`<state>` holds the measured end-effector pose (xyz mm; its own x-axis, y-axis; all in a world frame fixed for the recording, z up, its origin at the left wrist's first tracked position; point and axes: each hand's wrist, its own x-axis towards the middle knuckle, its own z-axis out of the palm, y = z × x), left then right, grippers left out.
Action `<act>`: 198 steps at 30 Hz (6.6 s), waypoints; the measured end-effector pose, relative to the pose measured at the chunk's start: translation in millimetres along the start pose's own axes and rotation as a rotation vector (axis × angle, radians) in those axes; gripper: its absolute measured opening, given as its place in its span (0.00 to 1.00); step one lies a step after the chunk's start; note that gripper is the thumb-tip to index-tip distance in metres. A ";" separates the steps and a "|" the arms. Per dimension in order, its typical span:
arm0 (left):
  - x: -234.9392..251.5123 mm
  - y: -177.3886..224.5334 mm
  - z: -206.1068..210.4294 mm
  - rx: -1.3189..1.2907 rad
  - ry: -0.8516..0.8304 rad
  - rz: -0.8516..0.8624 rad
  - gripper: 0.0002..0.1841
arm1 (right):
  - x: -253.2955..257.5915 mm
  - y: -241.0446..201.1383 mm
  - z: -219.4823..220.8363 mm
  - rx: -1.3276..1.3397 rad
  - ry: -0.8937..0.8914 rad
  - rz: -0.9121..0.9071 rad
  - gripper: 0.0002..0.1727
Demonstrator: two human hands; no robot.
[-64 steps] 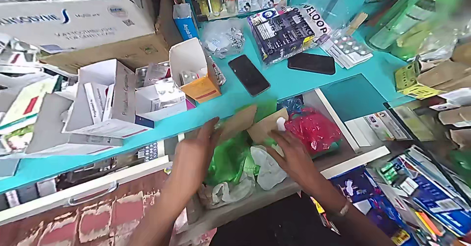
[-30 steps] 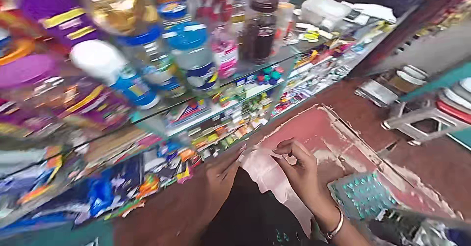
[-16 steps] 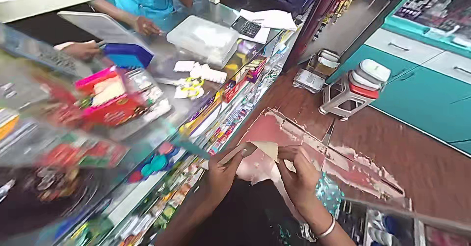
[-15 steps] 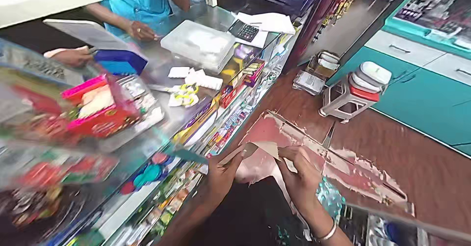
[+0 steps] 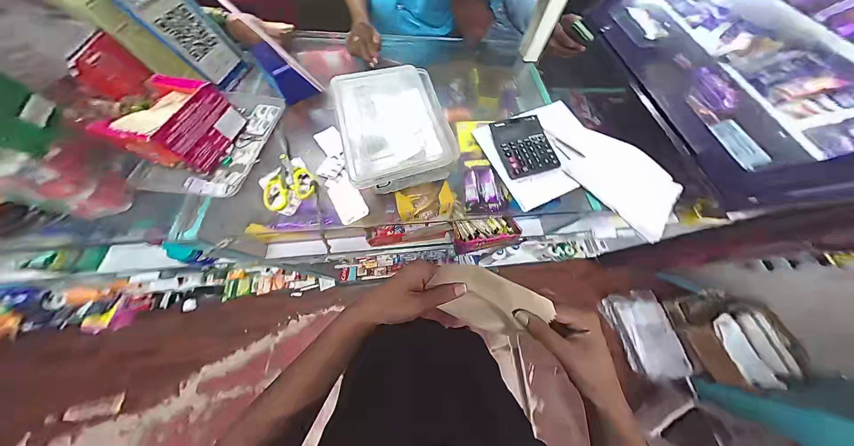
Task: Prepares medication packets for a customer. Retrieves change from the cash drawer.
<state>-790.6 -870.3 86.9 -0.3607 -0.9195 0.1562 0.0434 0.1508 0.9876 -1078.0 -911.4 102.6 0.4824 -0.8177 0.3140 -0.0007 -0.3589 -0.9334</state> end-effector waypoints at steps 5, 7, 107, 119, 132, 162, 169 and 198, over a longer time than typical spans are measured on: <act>-8.2 2.9 32.5 0.023 0.337 0.010 0.08 | 45.3 13.2 -25.5 0.110 -0.393 -0.039 0.13; -20.2 6.7 41.7 -0.041 0.383 -0.022 0.10 | 60.1 16.9 -25.5 0.279 -0.632 0.089 0.23; -127.4 54.9 -165.6 -1.360 1.490 0.293 0.35 | 174.8 -70.2 275.5 -0.527 -0.463 -0.918 0.12; -161.5 37.7 -161.9 -1.286 1.540 0.377 0.35 | 238.0 -48.1 333.0 -0.505 -0.337 -0.569 0.11; -169.5 37.1 -169.4 -1.426 1.416 0.376 0.40 | 257.2 -34.1 305.8 -0.882 -0.333 -0.115 0.25; -164.7 48.9 -168.3 -1.395 1.582 0.510 0.38 | 166.4 -99.0 343.9 -0.858 -0.491 -0.706 0.17; -158.0 45.3 -163.5 -1.339 1.625 0.421 0.35 | 162.0 -78.8 368.2 -0.691 -0.430 -0.796 0.17; -188.6 36.8 -173.9 -1.327 1.546 0.455 0.37 | 223.6 -19.0 300.7 -1.040 -0.344 -0.225 0.10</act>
<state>-559.0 -754.5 96.3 0.7311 -0.4871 -0.4778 0.6262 0.7570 0.1866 -706.7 -952.1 138.4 0.7804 -0.5763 0.2424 -0.5374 -0.8165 -0.2112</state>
